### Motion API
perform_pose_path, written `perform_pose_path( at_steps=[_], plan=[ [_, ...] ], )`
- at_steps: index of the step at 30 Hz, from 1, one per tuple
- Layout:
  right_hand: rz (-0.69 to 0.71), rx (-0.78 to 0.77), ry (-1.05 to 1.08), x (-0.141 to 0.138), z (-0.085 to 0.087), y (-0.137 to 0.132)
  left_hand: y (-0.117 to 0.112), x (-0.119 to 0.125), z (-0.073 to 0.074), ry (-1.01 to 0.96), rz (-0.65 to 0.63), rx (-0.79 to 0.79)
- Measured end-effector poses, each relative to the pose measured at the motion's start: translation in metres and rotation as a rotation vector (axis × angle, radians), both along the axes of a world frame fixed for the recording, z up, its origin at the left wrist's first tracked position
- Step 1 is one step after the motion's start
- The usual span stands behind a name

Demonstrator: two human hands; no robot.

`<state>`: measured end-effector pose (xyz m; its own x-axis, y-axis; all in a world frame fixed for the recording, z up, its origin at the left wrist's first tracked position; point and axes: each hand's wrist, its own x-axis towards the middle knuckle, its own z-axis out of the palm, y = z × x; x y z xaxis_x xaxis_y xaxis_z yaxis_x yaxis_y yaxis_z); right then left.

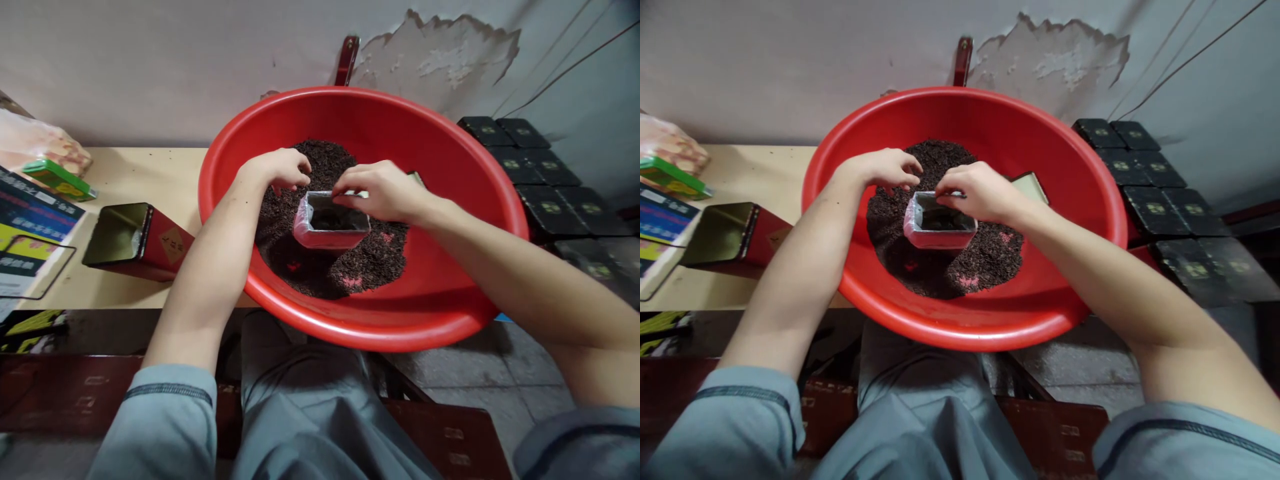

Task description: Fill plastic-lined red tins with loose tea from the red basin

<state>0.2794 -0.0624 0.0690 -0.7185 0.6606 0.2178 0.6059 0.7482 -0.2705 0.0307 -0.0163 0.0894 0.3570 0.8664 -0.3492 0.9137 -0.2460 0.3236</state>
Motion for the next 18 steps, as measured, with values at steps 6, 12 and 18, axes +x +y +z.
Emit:
perform_pose_path(
  at_steps=[6,12,18],
  plan=[
    [-0.486,-0.340,-0.458,0.083,-0.041,-0.009,0.003,-0.002,0.003,-0.028,0.001,0.003],
    [-0.591,-0.673,-0.530,0.058,-0.137,-0.041,-0.002,0.000,0.008,0.028,-0.011,0.016],
    [-0.833,-0.502,-0.409,0.014,-0.182,-0.066,-0.008,0.001,0.005,0.016,-0.032,0.010]
  ],
)
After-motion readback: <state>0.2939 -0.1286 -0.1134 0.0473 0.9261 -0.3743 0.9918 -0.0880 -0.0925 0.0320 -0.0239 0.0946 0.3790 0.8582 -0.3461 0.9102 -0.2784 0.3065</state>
